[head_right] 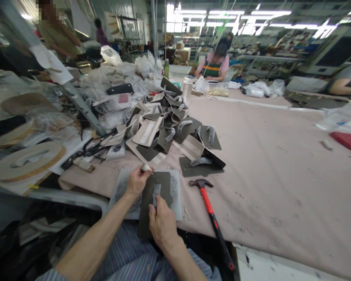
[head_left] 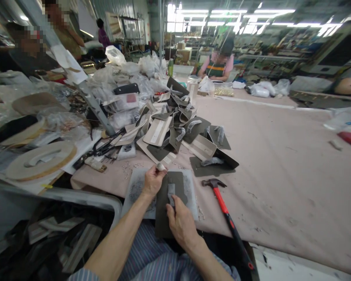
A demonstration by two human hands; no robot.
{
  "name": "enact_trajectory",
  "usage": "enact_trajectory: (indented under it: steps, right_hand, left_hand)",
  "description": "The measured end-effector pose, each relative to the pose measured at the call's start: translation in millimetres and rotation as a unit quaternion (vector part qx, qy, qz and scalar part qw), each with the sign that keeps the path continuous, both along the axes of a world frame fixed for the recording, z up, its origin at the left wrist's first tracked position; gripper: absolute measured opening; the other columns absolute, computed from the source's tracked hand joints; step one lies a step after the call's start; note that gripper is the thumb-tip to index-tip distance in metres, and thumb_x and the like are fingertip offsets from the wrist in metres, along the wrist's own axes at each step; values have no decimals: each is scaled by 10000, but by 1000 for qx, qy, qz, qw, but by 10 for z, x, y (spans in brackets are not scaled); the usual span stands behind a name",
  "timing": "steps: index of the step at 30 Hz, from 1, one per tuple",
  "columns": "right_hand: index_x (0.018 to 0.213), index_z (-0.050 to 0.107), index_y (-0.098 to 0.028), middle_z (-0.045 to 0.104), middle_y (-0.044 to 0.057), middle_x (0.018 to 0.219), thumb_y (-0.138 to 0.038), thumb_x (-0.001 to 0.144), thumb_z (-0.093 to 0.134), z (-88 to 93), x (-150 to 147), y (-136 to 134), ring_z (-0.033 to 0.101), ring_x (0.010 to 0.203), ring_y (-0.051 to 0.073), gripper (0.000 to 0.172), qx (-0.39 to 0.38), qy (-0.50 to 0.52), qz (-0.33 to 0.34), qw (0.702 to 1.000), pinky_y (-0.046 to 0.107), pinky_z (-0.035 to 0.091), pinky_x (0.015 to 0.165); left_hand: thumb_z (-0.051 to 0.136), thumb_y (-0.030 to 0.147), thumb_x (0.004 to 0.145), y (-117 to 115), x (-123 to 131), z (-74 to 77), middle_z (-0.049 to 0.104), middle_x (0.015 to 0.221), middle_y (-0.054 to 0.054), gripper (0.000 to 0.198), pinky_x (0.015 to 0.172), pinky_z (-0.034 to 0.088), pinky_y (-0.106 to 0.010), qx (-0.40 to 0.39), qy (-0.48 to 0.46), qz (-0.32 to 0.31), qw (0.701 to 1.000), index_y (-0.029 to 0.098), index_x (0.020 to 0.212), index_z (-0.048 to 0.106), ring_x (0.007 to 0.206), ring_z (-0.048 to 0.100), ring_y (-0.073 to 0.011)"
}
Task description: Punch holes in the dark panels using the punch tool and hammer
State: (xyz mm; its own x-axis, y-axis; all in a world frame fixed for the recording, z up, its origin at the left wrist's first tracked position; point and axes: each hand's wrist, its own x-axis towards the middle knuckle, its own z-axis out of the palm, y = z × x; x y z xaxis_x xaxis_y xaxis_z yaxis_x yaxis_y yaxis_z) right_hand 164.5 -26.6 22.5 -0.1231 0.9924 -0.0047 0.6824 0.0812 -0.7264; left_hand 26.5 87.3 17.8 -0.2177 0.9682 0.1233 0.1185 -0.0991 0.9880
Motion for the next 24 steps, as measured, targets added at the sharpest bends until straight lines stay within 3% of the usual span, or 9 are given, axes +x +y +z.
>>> enact_trajectory:
  steps: [3,8,11,15,18,20,22,24]
  right_hand:
    - [1228,595,-82,667,173,1113,-274,953,444,100,14,58,650,1055,289,368,-10,2,8,1000,432,511,930]
    - [1319,539,-168,640,105,1129,-347,947,486,202,202,92,636,961,215,417,1,72,5,997,367,516,873]
    - [1261,556,-161,634,108,1101,-430,953,449,208,574,174,607,811,194,423,24,55,-81,995,360,518,792]
    - [1154,599,-116,612,171,1129,-459,924,444,79,1255,240,588,953,275,442,67,-118,-178,975,418,477,882]
    - [1142,611,-108,606,189,1097,-406,919,458,-56,1631,171,573,1019,317,403,5,-276,-180,944,427,450,896]
    - [1111,608,-116,598,183,1043,-379,922,462,-118,1744,109,587,970,314,356,-62,-322,-174,929,417,451,845]
    - [1010,591,-147,587,144,956,-342,915,470,-136,1763,78,591,887,282,248,-114,-291,-188,931,388,452,781]
    - [875,534,-188,550,73,825,-290,884,499,-105,1723,91,566,759,219,108,-186,-142,-227,945,332,447,694]
  left_hand:
    - [696,329,759,21,72,-58,751,819,-47,193,738,537,-279,-32,-17,-69,997,156,844,706,780,695,-197]
    - [691,328,768,17,95,-221,763,876,-71,220,783,542,-308,-56,-22,-79,995,152,897,716,839,713,-218]
    - [687,316,780,27,69,-238,762,876,-71,210,778,540,-305,-64,-10,-89,994,154,911,715,839,714,-217]
    - [672,311,799,31,54,-232,762,881,-64,193,777,534,-301,-63,15,-87,994,162,914,713,837,711,-210]
    - [661,300,803,25,71,-226,758,863,-50,177,769,527,-290,-56,41,-83,994,170,913,712,819,702,-200]
    - [662,294,798,26,99,-210,752,840,-41,166,740,520,-275,-54,65,-71,994,172,900,711,780,690,-189]
    - [667,299,792,31,136,-194,736,789,-32,156,681,506,-259,-57,90,-49,993,168,869,704,709,667,-177]
    - [670,305,786,36,170,-191,716,738,-24,150,628,486,-250,-60,108,-32,992,167,838,694,651,641,-168]
